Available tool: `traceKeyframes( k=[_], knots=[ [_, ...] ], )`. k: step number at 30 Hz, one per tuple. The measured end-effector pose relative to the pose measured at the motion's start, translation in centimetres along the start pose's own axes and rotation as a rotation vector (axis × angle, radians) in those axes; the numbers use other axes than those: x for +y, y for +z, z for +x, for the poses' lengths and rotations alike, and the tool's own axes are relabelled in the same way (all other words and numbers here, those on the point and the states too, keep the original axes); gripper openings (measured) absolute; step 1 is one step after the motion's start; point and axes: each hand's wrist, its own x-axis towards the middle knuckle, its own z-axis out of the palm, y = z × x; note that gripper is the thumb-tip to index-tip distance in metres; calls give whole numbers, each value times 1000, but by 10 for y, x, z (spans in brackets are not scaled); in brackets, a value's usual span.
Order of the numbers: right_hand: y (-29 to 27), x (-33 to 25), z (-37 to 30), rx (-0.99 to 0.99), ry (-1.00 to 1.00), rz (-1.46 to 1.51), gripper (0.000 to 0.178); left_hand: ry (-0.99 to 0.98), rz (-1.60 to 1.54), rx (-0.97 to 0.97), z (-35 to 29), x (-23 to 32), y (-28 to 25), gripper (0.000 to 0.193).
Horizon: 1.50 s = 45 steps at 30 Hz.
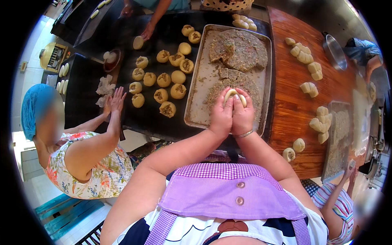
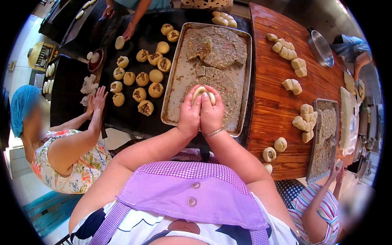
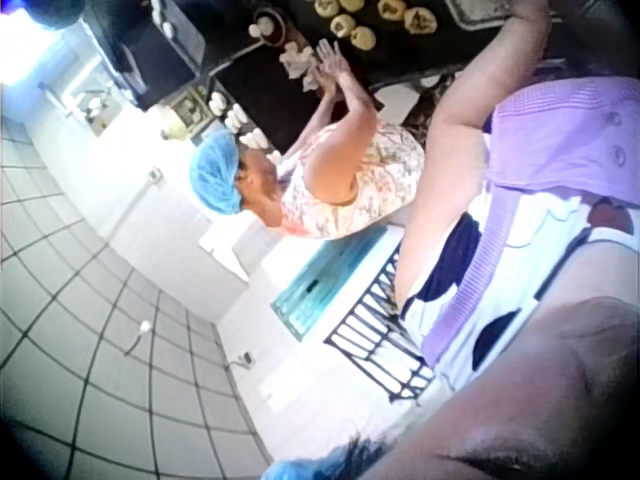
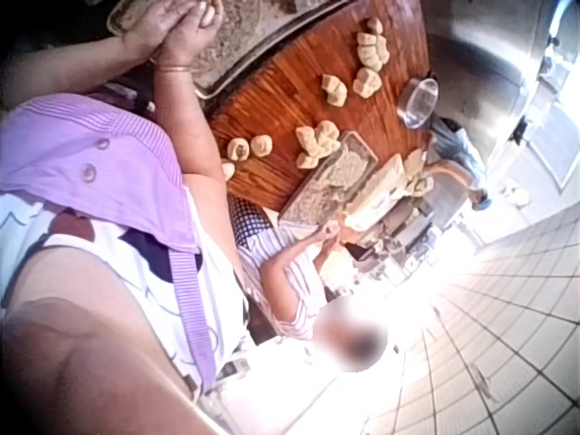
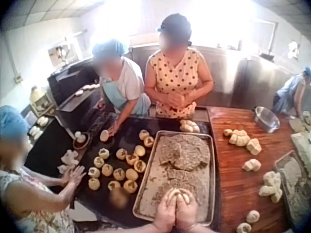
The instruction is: The person fills small pieces of dough with a mixture of ingredients by hand and forms them into round rolls on a wooden workspace.
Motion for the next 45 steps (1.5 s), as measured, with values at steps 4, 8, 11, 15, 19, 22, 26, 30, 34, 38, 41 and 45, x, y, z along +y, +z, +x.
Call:
traceKeyframes(
  k=[4, 8, 11, 15, 19, 22, 26, 30, 34, 38, 41, 45],
  knots=[
    [-5, 2, 8, 21, 42, 90, 24, -73, 158, -50, 13, 6, 4, 44],
    [7, -32, 13, -30, 118, 451, 32, -4, -336, 83, 20, 40, 14, 45],
    [3, -29, 12, -164, 103, 453, 44, -114, -430, -6, 19, 41, 1, 41],
    [-10, -33, 9, -170, 59, 185, 44, -199, -360, -68, 6, 55, 8, 30],
    [-1, -22, 5, -145, -4, 20, 35, 47, -74, 96, 2, 18, 11, 24],
    [2, -17, 9, -62, -57, 40, 28, 278, 432, 35, 17, 21, 7, 24],
    [15, -42, 18, 45, 194, 288, 35, 77, 5, -9, 28, 28, 4, 48],
    [12, -45, 6, -142, 270, 373, 47, 24, -263, -51, 20, 32, -5, 62],
    [-16, -31, 14, -363, -76, 30, 52, -67, -295, -81, 14, 47, -7, 51],
    [-8, -36, 1, -291, -151, -177, 46, 147, 60, 49, -2, 37, 10, 31],
    [-8, -25, -9, -191, -183, -114, 41, 354, 279, 102, -5, 38, 23, 25],
    [-4, -30, -6, -99, -99, 57, 32, 370, 353, -97, 4, 42, 12, 40]
  ],
)
